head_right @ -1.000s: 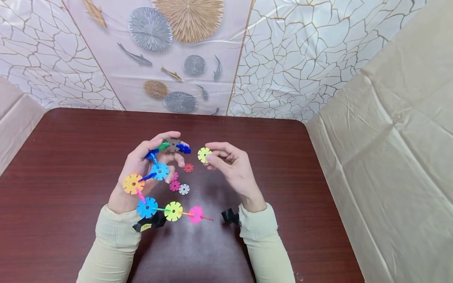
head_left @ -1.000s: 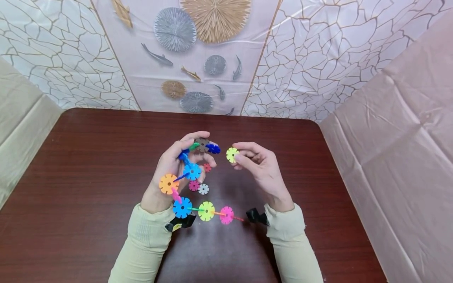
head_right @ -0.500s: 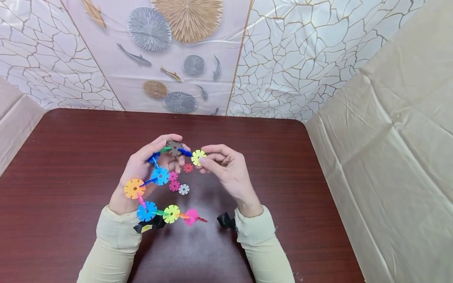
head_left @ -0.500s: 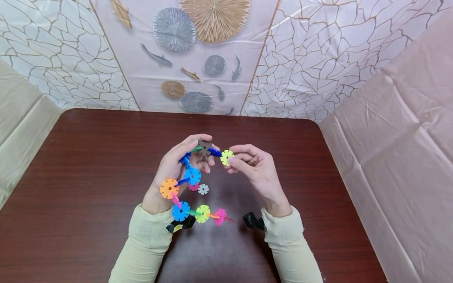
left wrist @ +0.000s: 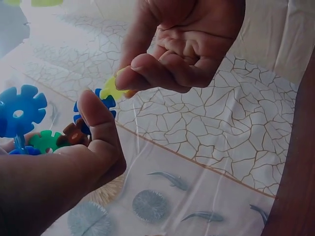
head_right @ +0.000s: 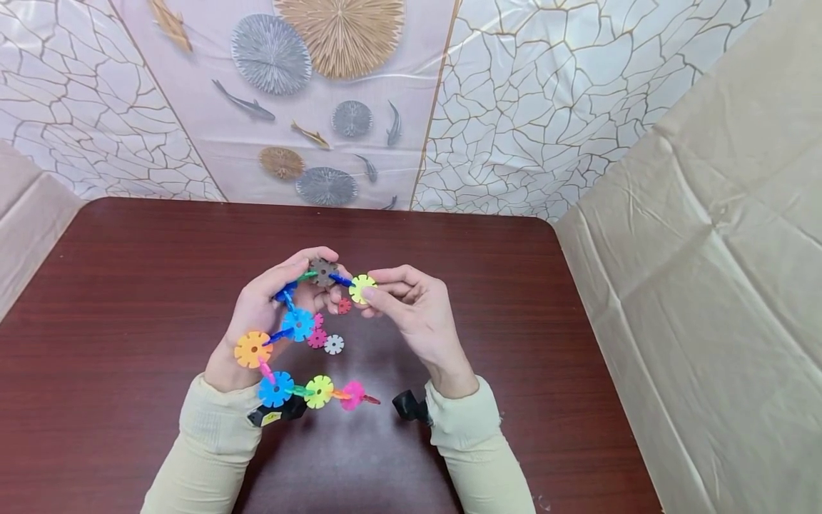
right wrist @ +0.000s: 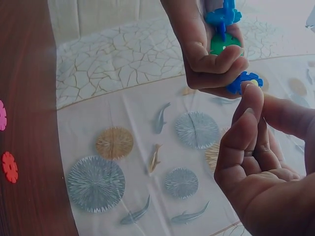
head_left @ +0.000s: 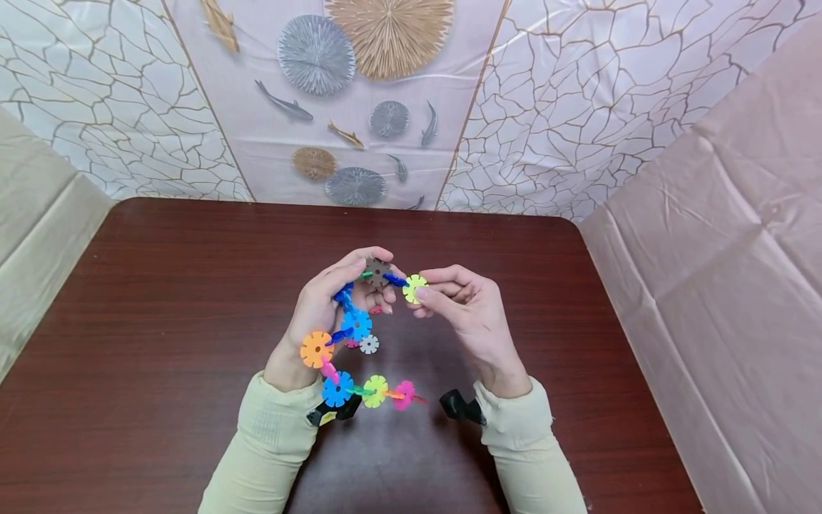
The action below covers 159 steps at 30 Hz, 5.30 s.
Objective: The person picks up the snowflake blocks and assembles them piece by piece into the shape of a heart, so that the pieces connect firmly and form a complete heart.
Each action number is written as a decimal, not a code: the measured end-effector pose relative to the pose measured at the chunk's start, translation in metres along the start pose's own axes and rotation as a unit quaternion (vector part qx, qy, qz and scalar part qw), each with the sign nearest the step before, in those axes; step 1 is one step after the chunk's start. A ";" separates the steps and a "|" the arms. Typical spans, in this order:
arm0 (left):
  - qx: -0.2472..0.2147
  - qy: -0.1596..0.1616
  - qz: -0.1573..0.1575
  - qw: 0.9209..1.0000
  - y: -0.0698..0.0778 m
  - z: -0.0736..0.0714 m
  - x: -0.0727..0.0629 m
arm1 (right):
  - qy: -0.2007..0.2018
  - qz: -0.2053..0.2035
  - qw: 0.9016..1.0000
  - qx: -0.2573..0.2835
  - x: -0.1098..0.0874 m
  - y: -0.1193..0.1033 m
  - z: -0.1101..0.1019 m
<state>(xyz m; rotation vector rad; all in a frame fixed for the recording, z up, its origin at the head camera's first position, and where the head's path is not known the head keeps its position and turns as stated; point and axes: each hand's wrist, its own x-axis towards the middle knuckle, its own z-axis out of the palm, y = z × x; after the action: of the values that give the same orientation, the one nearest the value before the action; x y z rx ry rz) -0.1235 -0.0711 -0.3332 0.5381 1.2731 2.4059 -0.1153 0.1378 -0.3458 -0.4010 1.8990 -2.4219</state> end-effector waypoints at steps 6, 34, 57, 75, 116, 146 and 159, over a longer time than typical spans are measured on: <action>-0.009 -0.005 -0.001 1.000 0.001 0.004 -0.001 | 0.003 0.010 1.000 -0.007 -0.001 0.000 0.001; -0.127 0.021 0.029 0.991 0.012 0.002 -0.005 | -0.131 0.082 0.902 -0.402 0.022 0.061 -0.011; -0.151 -0.003 0.010 0.989 0.013 0.005 -0.006 | -0.197 -0.030 0.683 -0.703 0.011 0.109 0.021; -0.154 0.003 0.018 0.988 0.014 0.003 -0.008 | -0.241 0.063 0.830 -0.498 0.017 0.085 0.007; -0.147 0.027 0.031 0.988 0.014 0.003 -0.006 | 0.030 -0.172 0.951 -0.254 -0.008 -0.026 0.008; -0.083 0.013 0.053 0.995 0.011 0.008 -0.005 | 0.044 -0.257 0.923 -0.284 -0.006 -0.026 0.017; -0.066 0.005 0.065 0.996 0.007 0.009 -0.004 | 0.046 -0.262 0.922 -0.282 -0.008 -0.028 0.017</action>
<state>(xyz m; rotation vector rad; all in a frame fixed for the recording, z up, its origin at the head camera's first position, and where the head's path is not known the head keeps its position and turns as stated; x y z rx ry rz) -0.1163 -0.0705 -0.3233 0.5882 1.1042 2.5795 -0.1001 0.1298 -0.3164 -0.9384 2.8319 -2.1014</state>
